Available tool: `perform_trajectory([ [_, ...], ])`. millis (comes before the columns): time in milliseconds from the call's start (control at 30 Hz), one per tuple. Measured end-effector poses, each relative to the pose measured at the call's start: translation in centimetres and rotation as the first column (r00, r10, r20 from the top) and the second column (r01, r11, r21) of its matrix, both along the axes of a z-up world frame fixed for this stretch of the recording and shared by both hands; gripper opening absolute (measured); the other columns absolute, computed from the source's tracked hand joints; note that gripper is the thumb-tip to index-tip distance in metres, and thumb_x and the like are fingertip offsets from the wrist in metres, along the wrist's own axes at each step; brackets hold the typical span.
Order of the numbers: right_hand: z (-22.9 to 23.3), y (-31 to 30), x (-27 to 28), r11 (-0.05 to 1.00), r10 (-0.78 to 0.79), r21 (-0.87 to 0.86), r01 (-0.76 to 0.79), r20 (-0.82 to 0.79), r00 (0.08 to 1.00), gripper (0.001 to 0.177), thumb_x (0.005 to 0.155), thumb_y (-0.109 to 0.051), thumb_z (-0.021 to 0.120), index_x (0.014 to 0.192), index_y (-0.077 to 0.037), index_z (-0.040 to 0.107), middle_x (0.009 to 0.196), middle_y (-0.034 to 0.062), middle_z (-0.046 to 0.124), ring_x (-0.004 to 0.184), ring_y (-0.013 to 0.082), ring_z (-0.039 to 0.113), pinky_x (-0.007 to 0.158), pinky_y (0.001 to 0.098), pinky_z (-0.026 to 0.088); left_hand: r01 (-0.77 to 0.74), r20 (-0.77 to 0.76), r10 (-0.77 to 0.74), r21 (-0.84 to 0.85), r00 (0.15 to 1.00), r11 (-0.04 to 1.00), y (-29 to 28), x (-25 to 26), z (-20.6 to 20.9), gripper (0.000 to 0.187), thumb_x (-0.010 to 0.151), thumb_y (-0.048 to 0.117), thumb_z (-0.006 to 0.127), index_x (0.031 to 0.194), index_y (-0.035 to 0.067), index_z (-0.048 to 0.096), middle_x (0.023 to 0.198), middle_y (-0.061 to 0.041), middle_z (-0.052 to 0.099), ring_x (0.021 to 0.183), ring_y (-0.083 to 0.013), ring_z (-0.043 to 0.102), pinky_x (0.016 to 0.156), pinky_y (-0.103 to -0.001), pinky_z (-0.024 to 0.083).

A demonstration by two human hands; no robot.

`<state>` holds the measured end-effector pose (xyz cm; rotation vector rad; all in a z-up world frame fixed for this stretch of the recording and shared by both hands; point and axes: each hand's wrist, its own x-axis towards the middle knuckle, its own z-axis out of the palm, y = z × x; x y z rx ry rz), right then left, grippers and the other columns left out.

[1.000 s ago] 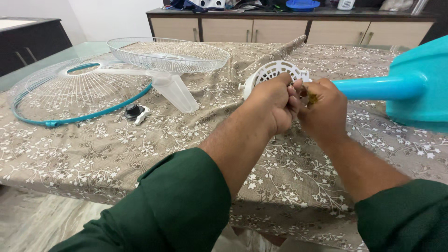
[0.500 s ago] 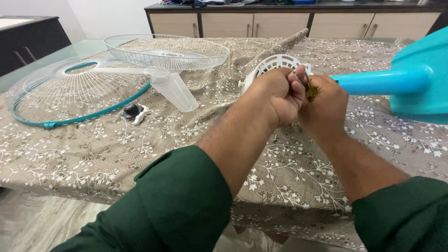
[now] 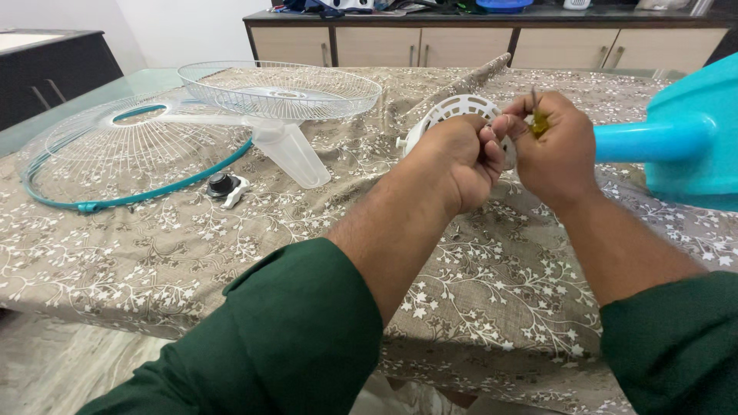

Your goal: The person uses a yellow screwdriver to remove screws from the back cover of a blue and white electric fan, then detaches the cover. They continue to unscrew and remove the motor housing from the fan body, placing the removed parts on the table.

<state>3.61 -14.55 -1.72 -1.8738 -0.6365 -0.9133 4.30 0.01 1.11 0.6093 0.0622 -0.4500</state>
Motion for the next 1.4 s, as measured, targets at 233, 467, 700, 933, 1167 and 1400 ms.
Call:
perform_trajectory([
  [233,5.4,-0.3,1.6,0.931,0.083,-0.333,-0.149,-0.204,0.976,0.015,0.09,-0.002,0.072,0.105,-0.003,0.075,0.091,0.0057,0.075,0.081,0.0091,0.066,0.071,0.0264,0.055,-0.023,0.012,0.022,0.117,1.0,0.993,0.4,-1.1,0.5,0.022,0.105,0.022,0.048,0.105,0.009,0.066,0.068,0.003,0.063,0.049,0.0033,0.053,0.042,-0.011,0.046],
  [467,6.8,0.8,1.5,0.876,-0.095,-0.482,-0.032,-0.237,0.967,0.025,0.08,-0.004,0.077,0.105,-0.006,0.08,0.09,0.0084,0.079,0.077,0.0126,0.07,0.071,0.0298,0.057,0.016,0.186,-0.025,0.049,0.982,0.999,-0.4,0.2,-0.3,0.028,0.097,0.006,0.057,0.112,0.027,0.066,0.066,0.007,0.06,0.047,0.0039,0.05,0.041,-0.011,0.043],
  [700,7.0,1.1,1.5,0.893,-0.145,-0.45,0.008,-0.272,0.951,0.019,0.084,-0.011,0.081,0.103,-0.008,0.08,0.088,0.008,0.078,0.075,0.012,0.07,0.069,0.0297,0.057,-0.015,0.165,0.005,0.059,0.986,0.998,-0.9,0.5,-0.5,0.029,0.097,0.005,0.058,0.117,0.026,0.061,0.07,0.004,0.063,0.051,0.0009,0.056,0.043,-0.013,0.044],
  [933,6.3,0.7,1.8,0.948,-0.006,-0.301,-0.104,-0.346,0.938,0.017,0.089,-0.011,0.078,0.104,-0.003,0.077,0.089,0.0059,0.076,0.076,0.0088,0.066,0.067,0.0254,0.055,-0.039,0.142,0.027,0.085,0.99,0.996,-1.1,0.8,-0.3,0.015,0.106,0.021,0.05,0.112,0.011,0.059,0.076,0.0,0.068,0.055,-0.0011,0.059,0.046,-0.014,0.047],
  [1167,7.0,0.6,2.4,0.951,-0.02,-0.289,-0.111,-0.415,0.91,0.017,0.09,-0.009,0.075,0.106,-0.002,0.077,0.091,0.0064,0.076,0.075,0.0085,0.067,0.066,0.024,0.056,-0.058,0.123,0.042,0.132,0.992,0.99,-1.1,0.1,0.1,0.022,0.107,0.024,0.049,0.111,0.005,0.058,0.081,-0.002,0.07,0.056,-0.0007,0.059,0.047,-0.015,0.049],
  [1400,7.4,1.0,2.5,0.951,0.028,-0.266,-0.155,-0.425,0.905,0.017,0.091,-0.009,0.075,0.105,0.0,0.076,0.092,0.0057,0.075,0.076,0.0079,0.066,0.067,0.0226,0.055,-0.07,0.105,0.055,0.138,0.993,0.988,-0.9,-0.5,0.4,0.026,0.106,0.027,0.047,0.11,0.004,0.058,0.08,-0.002,0.069,0.054,-0.001,0.058,0.046,-0.015,0.048],
])
